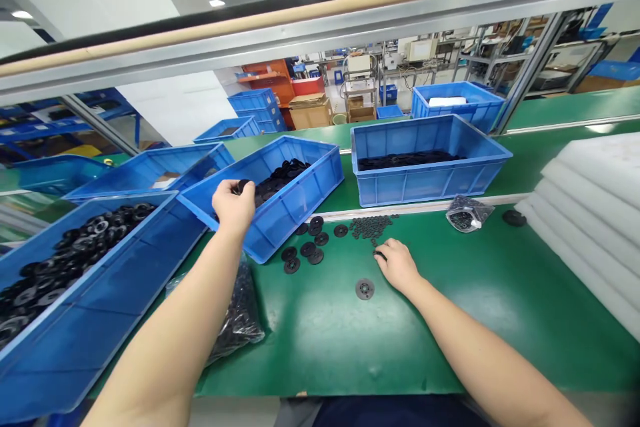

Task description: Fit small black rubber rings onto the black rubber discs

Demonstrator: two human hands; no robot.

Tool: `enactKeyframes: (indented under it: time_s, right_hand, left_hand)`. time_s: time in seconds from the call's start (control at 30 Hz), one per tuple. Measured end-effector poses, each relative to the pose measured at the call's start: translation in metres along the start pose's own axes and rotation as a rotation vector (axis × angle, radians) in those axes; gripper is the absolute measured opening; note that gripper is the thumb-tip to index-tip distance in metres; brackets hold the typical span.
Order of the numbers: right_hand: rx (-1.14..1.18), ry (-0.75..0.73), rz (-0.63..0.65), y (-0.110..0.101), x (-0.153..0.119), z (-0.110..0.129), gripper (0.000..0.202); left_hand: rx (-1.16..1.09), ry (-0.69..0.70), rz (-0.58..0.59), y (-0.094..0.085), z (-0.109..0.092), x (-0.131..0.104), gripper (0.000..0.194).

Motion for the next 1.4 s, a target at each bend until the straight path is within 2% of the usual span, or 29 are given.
enactKeyframes:
  time_s: [0.07, 0.13, 0.2, 0.27, 0.3, 0.33, 0.4, 0.47, 0.5, 0.57, 0.67, 0.77, 0.9, 1.0, 1.07, 1.17, 1.27, 1.4]
  right_hand:
    - [0.004, 0.003, -0.002, 0.000, 0.000, 0.000, 0.016]
    - [0.012, 0.005, -0.005, 0.001, -0.001, -0.001, 0.016]
    - [0.021, 0.012, -0.009, 0.003, -0.001, -0.002, 0.017]
    - [0.029, 0.019, -0.016, 0.005, -0.001, -0.002, 0.018]
    - [0.032, 0.020, -0.019, 0.006, -0.001, -0.002, 0.018]
    - [0.035, 0.020, -0.021, 0.006, -0.001, -0.001, 0.018]
    - [0.038, 0.017, -0.023, 0.006, -0.001, 0.000, 0.016]
    - [0.039, 0.021, -0.023, 0.004, -0.001, 0.002, 0.015]
    - [0.039, 0.024, -0.021, 0.003, -0.001, 0.003, 0.015]
    - [0.043, 0.028, -0.013, 0.001, -0.001, 0.004, 0.015]
    - [0.058, 0.034, -0.007, 0.000, -0.001, 0.005, 0.016]
    - [0.070, 0.047, -0.007, 0.000, -0.001, 0.005, 0.016]
    - [0.076, 0.055, 0.010, -0.001, 0.000, 0.006, 0.016]
    - [0.076, 0.057, 0.022, -0.003, -0.001, 0.008, 0.017]
    - [0.077, 0.060, 0.032, -0.004, -0.001, 0.008, 0.017]
    - [0.082, 0.068, 0.044, -0.004, -0.002, 0.007, 0.017]
    - [0.082, 0.075, 0.043, -0.003, -0.002, 0.006, 0.017]
    - [0.087, 0.063, 0.041, -0.001, -0.002, 0.006, 0.016]
  left_hand:
    - [0.152, -0.082, 0.086, 0.002, 0.011, 0.019, 0.027]
    - [0.288, -0.094, 0.142, 0.004, 0.013, 0.021, 0.042]
    - [0.336, 0.090, 0.083, 0.005, 0.005, 0.009, 0.055]
    - [0.278, 0.419, 0.075, 0.009, -0.008, -0.018, 0.056]
    - [0.232, 0.578, 0.160, 0.013, -0.012, -0.036, 0.055]
    - [0.197, 0.705, 0.300, 0.017, -0.013, -0.055, 0.056]
    - [0.206, 0.856, 0.633, 0.028, -0.004, -0.094, 0.064]
    - [0.278, 0.875, 0.860, 0.038, 0.017, -0.124, 0.075]
    - [0.313, 0.861, 0.927, 0.043, 0.028, -0.134, 0.079]
    - [0.367, 0.808, 0.984, 0.050, 0.049, -0.145, 0.085]
    - [0.426, 0.701, 0.948, 0.058, 0.064, -0.149, 0.084]
    - [0.461, 0.639, 0.884, 0.060, 0.061, -0.158, 0.083]
    - [0.403, 0.703, 0.874, 0.057, 0.049, -0.190, 0.091]
    - [0.367, 0.737, 0.826, 0.057, 0.048, -0.206, 0.086]
    - [0.389, 0.702, 0.733, 0.061, 0.052, -0.202, 0.082]
    - [0.471, 0.570, 0.617, 0.071, 0.063, -0.182, 0.082]
    - [0.526, 0.527, 0.643, 0.081, 0.073, -0.165, 0.086]
    - [0.540, 0.577, 0.653, 0.083, 0.077, -0.164, 0.097]
Point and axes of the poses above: each hand's wrist, its own x-axis towards the middle knuckle, its own y-axis out of the palm, z = x × y, the point moved 2 cm from there along x, towards the middle knuckle, and after that the axes turned 7 degrees about -z, right-handed, at the moved point
